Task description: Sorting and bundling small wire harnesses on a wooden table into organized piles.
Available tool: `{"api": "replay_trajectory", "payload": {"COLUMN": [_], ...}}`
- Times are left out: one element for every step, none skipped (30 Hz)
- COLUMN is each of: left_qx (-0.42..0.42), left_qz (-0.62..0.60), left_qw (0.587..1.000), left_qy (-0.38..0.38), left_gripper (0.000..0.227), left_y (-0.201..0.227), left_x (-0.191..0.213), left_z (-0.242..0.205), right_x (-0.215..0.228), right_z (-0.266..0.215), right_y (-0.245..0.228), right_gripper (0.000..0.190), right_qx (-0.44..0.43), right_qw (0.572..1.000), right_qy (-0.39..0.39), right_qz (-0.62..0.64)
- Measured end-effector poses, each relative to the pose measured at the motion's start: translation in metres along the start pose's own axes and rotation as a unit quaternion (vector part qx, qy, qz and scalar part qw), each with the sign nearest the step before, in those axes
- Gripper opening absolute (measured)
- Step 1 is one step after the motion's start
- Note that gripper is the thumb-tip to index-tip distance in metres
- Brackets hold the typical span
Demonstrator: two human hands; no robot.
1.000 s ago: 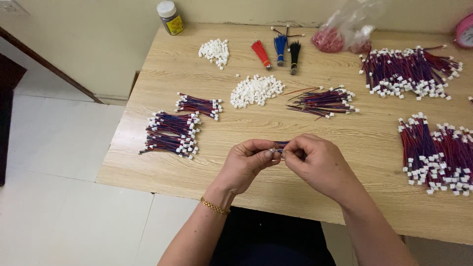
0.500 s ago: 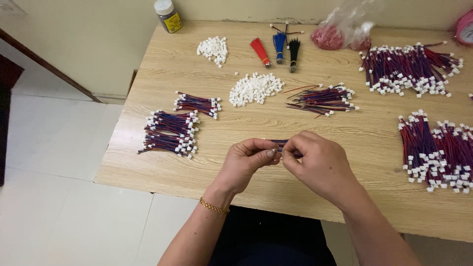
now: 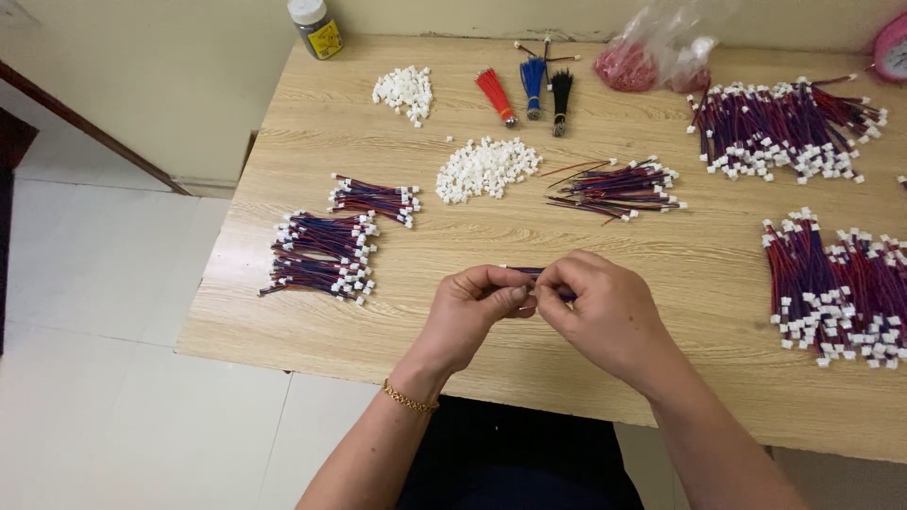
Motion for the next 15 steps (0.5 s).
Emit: {"api": "replay_trajectory", "payload": {"left_qx": [0.0,-0.002,-0.004,-0.004,-0.006,-0.008,-0.009,-0.006,-0.003,-0.005,-0.002,0.002,0.001,-0.005,-0.01], "left_qz": [0.0,0.003,0.006,0.005,0.009,0.014,0.014,0.008,0.002,0.002,0.002,0.002,0.001,0.008,0.016], "left_qw": [1.0,1.0,1.0,1.0,1.0,1.0,1.0,1.0,1.0,1.0,1.0,1.0,1.0,1.0,1.0], "left_qy": [-0.001,0.001,0.003,0.002,0.004,0.006,0.006,0.007,0.009,0.008,0.012,0.016,0.017,0.017,0.017], "left_gripper": [0.016,0.016,0.017,0.017,0.016,0.015,0.015,0.016,0.016,0.016,0.018,0.02,0.02,0.019,0.019], "left_y": [-0.002,-0.005,-0.008,-0.007,-0.007,-0.006,-0.005,-0.004,-0.003,0.002,0.007,0.012,0.01,0.008,0.006], "left_x": [0.001,0.002,0.003,0.003,0.004,0.004,0.004,0.005,0.005,0.003,0.002,0.0,0.001,0.001,0.002], "left_z": [0.001,0.002,0.003,0.004,0.005,0.005,0.005,0.005,0.005,0.003,0.001,-0.001,0.001,0.003,0.004], "right_x": [0.0,-0.001,-0.002,-0.002,-0.002,-0.002,-0.002,-0.001,-0.001,0.0,0.001,0.002,0.002,0.003,0.003], "right_z": [0.0,0.001,0.0,0.002,0.004,0.006,0.006,0.006,0.007,0.007,0.007,0.007,0.008,0.008,0.009], "right_y": [0.0,0.0,0.0,0.0,-0.001,-0.002,-0.003,-0.003,-0.003,-0.006,-0.008,-0.011,-0.01,-0.01,-0.009], "right_gripper": [0.009,0.01,0.01,0.01,0.01,0.01,0.01,0.012,0.014,0.014,0.011,0.01,0.01,0.012,0.013], "right_qx": [0.0,-0.002,-0.005,-0.005,0.006,0.016,0.017,-0.002,-0.019,-0.018,-0.034,-0.05,-0.049,-0.061,-0.073], "right_qw": [1.0,1.0,1.0,1.0,1.0,0.999,0.999,0.999,0.999,0.999,0.998,0.995,0.995,0.993,0.992], "right_qy": [0.001,-0.002,-0.005,-0.005,-0.014,-0.023,-0.022,-0.028,-0.035,-0.034,-0.042,-0.05,-0.05,-0.055,-0.06], "right_qz": [0.0,0.002,0.005,0.005,0.01,0.016,0.016,0.016,0.016,0.015,0.044,0.073,0.073,0.08,0.087]}}
Point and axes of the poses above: each hand's wrist, its own z-axis towards the middle knuckle, its own x-axis out of the back of the hand, y = z × x, the point moved 3 cm from there along z, towards the middle knuckle, and after that the axes turned 13 degrees about y, right-handed, at the moved point
